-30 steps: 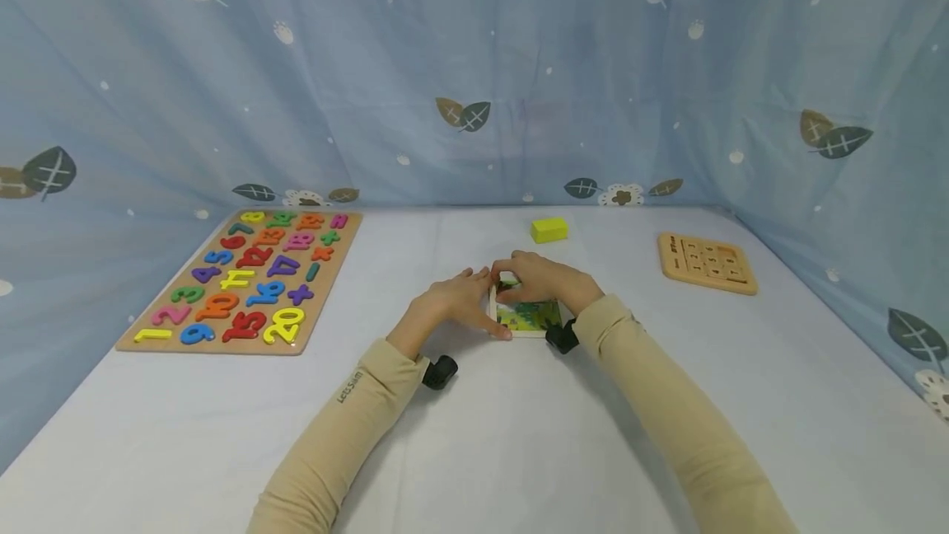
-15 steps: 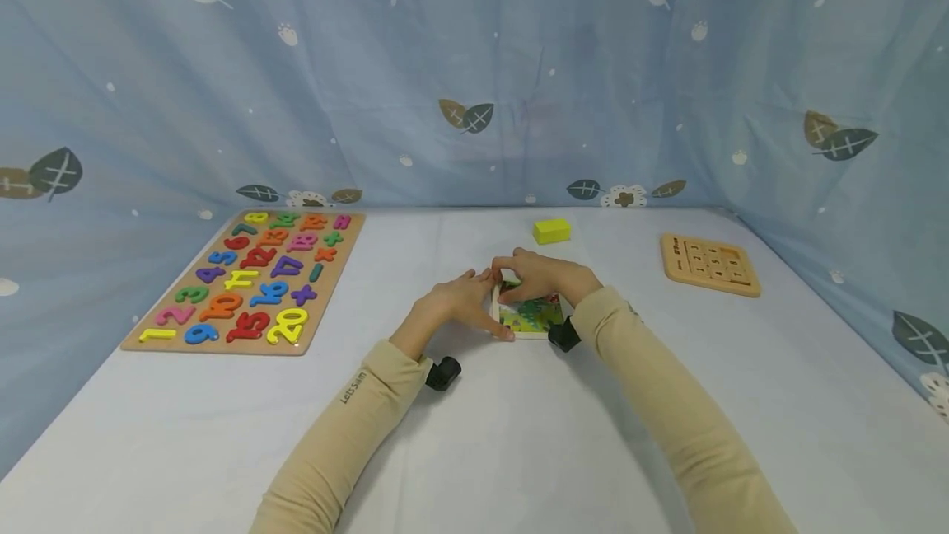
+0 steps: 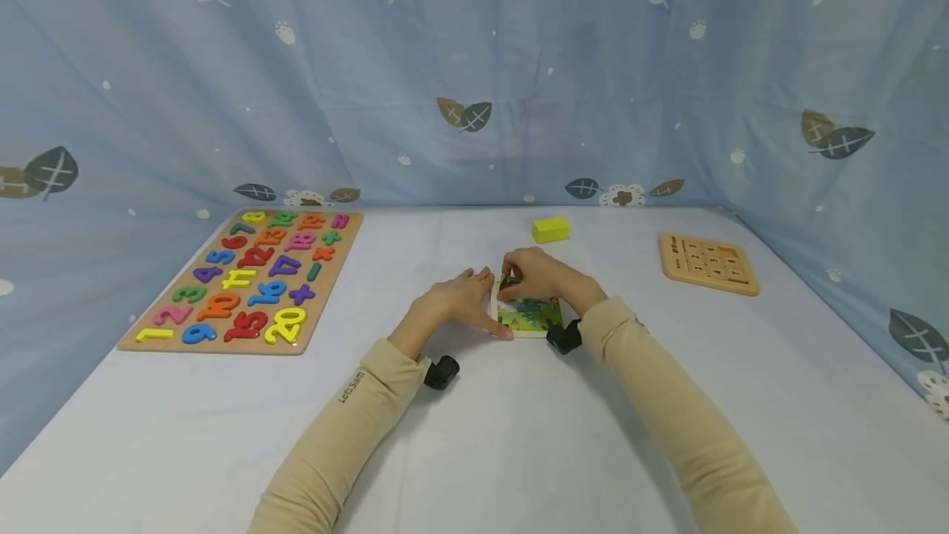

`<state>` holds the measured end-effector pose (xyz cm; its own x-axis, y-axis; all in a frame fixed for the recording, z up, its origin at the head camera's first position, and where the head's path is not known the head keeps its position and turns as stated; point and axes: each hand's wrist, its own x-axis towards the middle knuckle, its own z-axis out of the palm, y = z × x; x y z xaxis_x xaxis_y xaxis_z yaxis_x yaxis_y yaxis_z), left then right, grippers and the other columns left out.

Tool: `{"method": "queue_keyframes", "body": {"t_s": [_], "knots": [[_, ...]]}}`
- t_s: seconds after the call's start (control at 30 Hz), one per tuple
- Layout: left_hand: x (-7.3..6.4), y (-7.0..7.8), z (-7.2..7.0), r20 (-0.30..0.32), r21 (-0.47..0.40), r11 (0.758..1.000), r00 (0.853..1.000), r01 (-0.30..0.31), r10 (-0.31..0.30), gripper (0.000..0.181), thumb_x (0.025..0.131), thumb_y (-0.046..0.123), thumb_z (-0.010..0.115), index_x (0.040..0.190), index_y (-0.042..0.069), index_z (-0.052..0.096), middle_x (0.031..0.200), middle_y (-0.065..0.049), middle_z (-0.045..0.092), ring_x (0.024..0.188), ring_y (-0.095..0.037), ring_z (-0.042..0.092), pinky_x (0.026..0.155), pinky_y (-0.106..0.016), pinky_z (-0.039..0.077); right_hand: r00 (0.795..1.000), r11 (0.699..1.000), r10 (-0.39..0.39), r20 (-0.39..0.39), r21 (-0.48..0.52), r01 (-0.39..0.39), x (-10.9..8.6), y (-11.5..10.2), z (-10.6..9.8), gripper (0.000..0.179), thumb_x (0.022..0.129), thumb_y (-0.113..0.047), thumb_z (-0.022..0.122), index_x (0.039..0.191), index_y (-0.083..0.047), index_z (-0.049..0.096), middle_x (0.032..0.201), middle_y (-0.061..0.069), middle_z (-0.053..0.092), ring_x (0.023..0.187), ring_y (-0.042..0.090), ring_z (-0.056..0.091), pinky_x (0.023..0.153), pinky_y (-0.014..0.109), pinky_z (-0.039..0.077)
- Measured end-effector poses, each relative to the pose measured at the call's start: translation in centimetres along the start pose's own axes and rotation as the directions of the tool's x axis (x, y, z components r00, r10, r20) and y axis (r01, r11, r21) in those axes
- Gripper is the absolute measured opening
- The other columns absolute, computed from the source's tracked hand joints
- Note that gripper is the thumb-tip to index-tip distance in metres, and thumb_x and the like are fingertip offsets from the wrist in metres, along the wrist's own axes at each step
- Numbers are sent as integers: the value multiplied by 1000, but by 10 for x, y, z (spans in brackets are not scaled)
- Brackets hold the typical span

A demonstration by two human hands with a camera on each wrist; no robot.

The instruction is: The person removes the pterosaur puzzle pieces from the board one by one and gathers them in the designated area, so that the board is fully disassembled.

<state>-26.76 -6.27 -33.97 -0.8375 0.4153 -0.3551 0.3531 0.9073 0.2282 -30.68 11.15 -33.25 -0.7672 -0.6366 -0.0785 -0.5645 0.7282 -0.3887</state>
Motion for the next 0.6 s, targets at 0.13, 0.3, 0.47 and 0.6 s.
{"method": "queue_keyframes", "body": {"t_s": [0.13,0.3,0.47,0.6], "knots": [[0,0,0,0,-8,1000,1000,-4,4,109,77,67,66,156,14,12,163,-1,7,151,-28,8,112,-60,26,997,999,-33,-73,-18,32,-1,-1,1,29,84,-26,76,98,-2,67,82,8,58,68,15,48,61,25,42],[-2,1,-1,0,-17,1000,1000,-7,7,110,77,66,67,156,13,12,163,-2,8,151,-29,8,113,-60,24,991,999,-33,-129,5,34,-3,0,1,25,83,-24,76,97,-5,70,80,7,59,65,14,47,59,25,41],[-2,1,0,-3,-4,1000,1000,-5,5,110,77,67,66,156,13,12,163,-2,7,151,-28,7,113,-60,25,989,999,-6,-150,38,12,-8,2,-1,30,82,-24,77,102,-3,72,88,8,63,71,15,55,65,26,48],[-1,1,0,-7,9,1000,1000,-8,8,109,77,67,66,156,13,13,163,-2,7,151,-28,7,113,-59,25,985,999,-8,-171,51,17,-14,5,-3,32,81,-22,78,104,-1,73,90,11,63,78,17,60,70,29,53]]}}
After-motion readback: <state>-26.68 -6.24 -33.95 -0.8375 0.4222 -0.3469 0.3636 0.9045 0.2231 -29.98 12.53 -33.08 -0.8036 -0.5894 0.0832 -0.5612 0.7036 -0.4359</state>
